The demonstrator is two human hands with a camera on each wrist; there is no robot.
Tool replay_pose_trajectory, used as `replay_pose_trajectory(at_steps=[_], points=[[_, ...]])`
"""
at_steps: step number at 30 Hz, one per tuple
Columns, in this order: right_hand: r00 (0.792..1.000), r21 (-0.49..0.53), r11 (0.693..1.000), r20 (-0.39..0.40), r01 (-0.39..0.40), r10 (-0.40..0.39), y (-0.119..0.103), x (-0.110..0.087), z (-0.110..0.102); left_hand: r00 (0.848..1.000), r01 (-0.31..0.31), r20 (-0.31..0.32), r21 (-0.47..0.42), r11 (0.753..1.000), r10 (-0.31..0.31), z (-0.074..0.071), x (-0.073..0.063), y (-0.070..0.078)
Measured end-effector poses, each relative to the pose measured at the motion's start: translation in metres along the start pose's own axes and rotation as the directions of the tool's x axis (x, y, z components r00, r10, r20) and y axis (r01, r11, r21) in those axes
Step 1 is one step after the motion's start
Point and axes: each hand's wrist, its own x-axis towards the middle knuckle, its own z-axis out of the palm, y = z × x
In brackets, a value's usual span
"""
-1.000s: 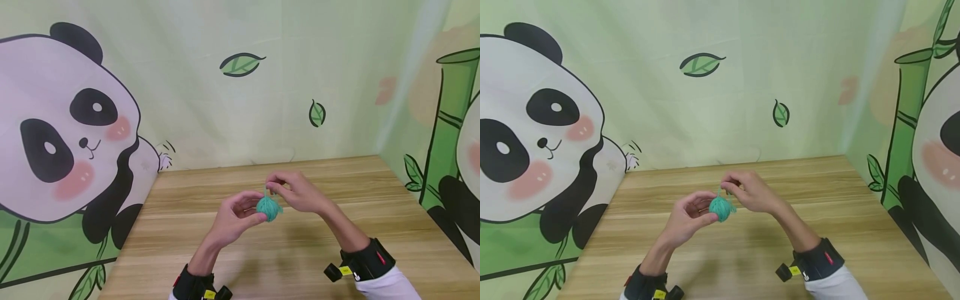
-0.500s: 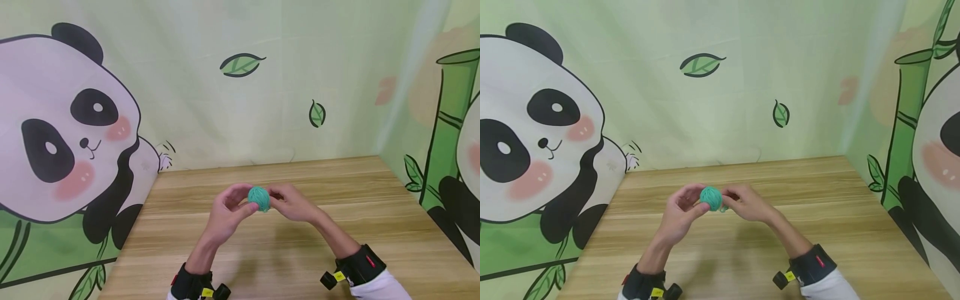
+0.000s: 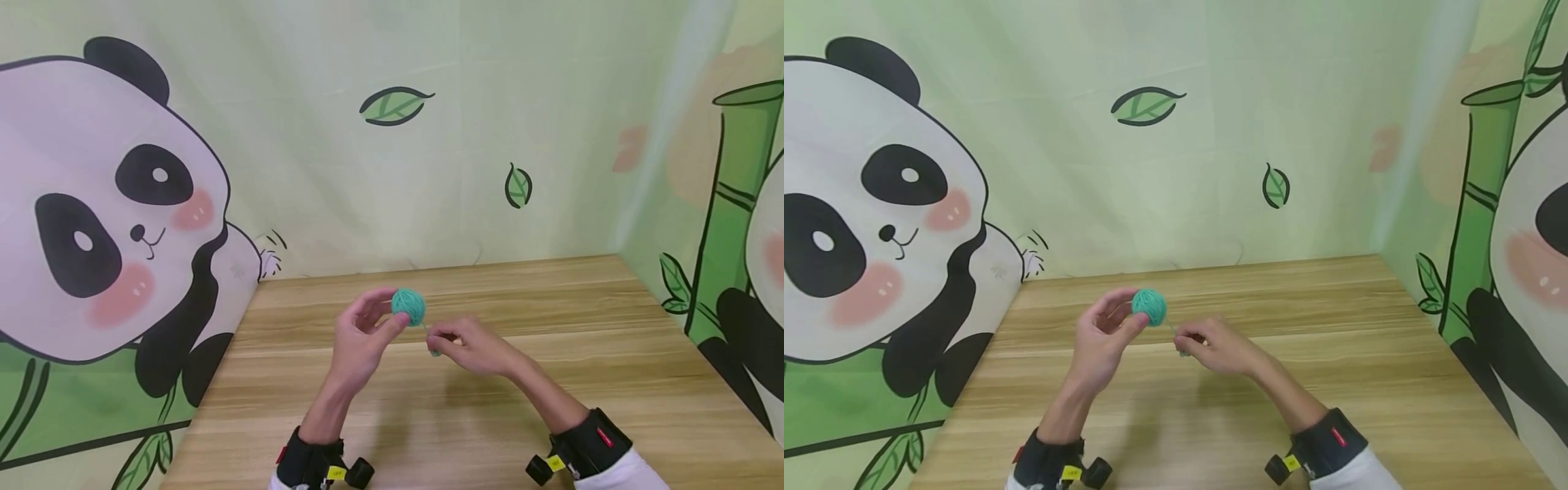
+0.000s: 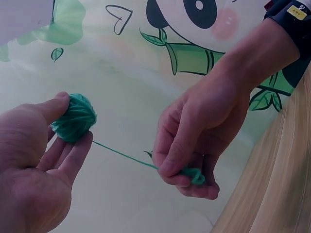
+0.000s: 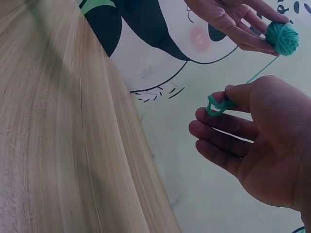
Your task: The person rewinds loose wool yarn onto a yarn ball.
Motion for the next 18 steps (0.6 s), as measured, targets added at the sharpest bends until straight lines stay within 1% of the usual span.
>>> replay_pose_trajectory(at_steps=[3,5,7,10,12,14,18], points=[[1.0,-0.064,0.998,-0.012,0.02,-0.021,0.0,-0.002,0.0,1.0,-0.004,-0.014,0.004,1.0,0.004,0.0,0.001,0.0],[0.998,-0.139,0.989,-0.018,0.049,-0.052,-0.001,-0.002,0.002,1.0,-0.012,-0.023,0.003,1.0,0.012,0.0,0.002,-0.001],[0.995,-0.228,0.97,-0.014,0.09,-0.096,-0.004,-0.002,0.005,0.999,-0.023,-0.033,0.003,1.0,0.023,0.0,0.004,-0.002],[0.987,-0.315,0.936,0.018,0.158,-0.161,-0.011,-0.002,0.009,0.998,-0.036,-0.057,0.011,0.999,0.037,0.0,0.007,-0.004],[0.982,-0.339,0.922,0.045,0.188,-0.184,-0.017,-0.003,0.011,0.997,-0.038,-0.072,0.018,0.999,0.039,0.0,0.008,-0.005],[0.979,-0.349,0.914,0.067,0.204,-0.193,-0.023,-0.005,0.013,0.996,-0.039,-0.085,0.023,0.999,0.041,0.0,0.009,-0.007],[0.972,-0.384,0.893,0.085,0.237,-0.221,-0.034,-0.009,0.015,0.994,-0.046,-0.095,0.022,0.999,0.048,-0.001,0.01,-0.009]])
